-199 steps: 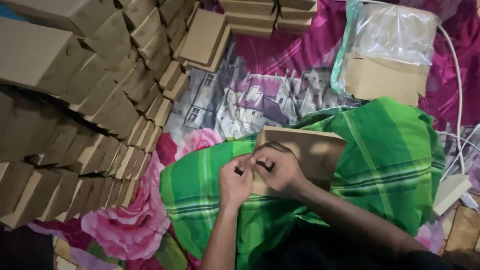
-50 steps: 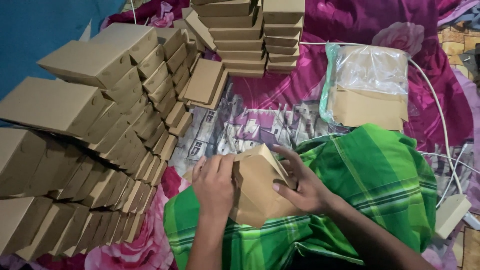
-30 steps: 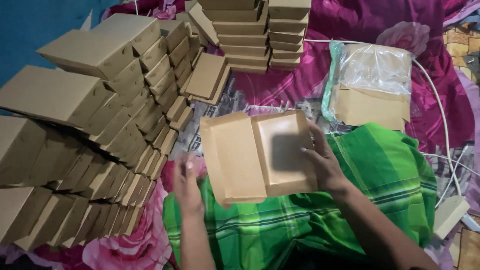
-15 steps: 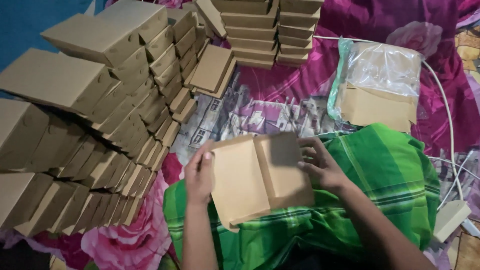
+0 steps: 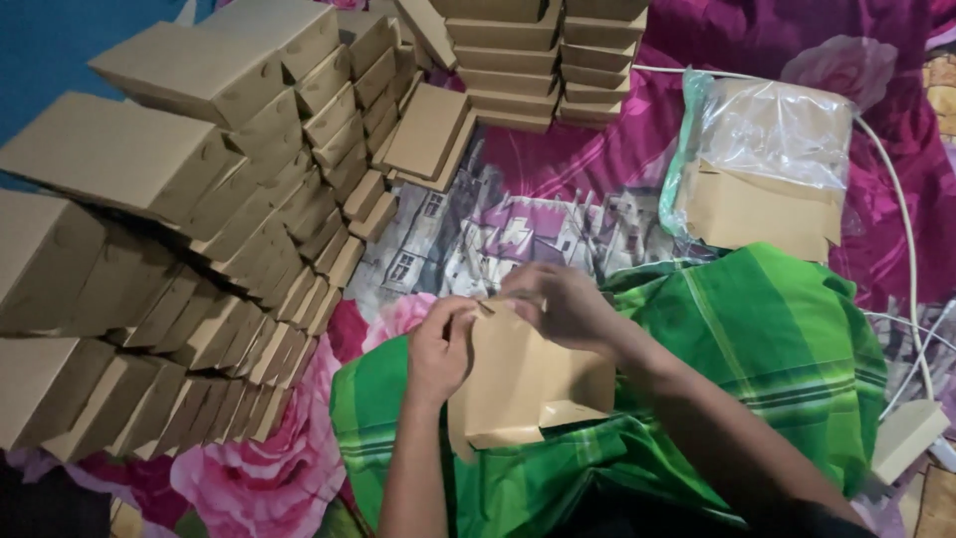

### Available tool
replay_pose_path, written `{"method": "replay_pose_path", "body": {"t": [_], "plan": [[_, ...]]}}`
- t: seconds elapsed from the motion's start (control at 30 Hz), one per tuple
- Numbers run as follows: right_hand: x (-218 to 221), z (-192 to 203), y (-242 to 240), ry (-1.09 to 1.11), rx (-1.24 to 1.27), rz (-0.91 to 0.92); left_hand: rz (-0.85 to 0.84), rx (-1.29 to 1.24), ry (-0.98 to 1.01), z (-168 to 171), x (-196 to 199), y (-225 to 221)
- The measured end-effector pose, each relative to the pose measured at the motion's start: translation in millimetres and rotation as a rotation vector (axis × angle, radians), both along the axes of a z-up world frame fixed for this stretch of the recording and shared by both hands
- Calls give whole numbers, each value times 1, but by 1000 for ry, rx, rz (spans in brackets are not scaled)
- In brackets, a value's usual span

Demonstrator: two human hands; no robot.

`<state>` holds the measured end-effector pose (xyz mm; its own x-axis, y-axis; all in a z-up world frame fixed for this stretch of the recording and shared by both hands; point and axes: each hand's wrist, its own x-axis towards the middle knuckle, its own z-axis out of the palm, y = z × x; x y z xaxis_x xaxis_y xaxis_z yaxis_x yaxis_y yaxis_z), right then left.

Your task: Folding flat cardboard templates into small boxes and stacking them.

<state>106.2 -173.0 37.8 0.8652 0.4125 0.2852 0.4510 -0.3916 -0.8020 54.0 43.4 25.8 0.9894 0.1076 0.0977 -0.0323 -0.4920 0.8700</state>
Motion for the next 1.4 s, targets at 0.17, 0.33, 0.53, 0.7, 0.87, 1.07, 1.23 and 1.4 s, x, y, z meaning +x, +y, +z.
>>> {"method": "replay_pose_path", "body": {"t": [0.17,0.33,0.53,0.7,0.87,1.07,1.23,1.4], "plan": [[-7,3,4,230,112,-97,-61,-18,-375,26,-11,-23],[-15,37,-8,103,45,-51,-21,74,-444,22,-6,-36],[-18,47,-5,352,101,-228,-88,368,-844,58,9,-40],[-22,55,-9,527,291,-351,2,793,-1023,34,11,-31],[-32,65,-4,550,315,-434,32,519,-905,59,-6,-59],[-38,54,-5,535,363,-451,190,-21,-542,57,-17,-80],[-38,55,-8,546,489,-398,293,-169,-414,30,-18,-89],[-38,58,-10,563,552,-328,473,-485,-498,-19,-9,-101]]}}
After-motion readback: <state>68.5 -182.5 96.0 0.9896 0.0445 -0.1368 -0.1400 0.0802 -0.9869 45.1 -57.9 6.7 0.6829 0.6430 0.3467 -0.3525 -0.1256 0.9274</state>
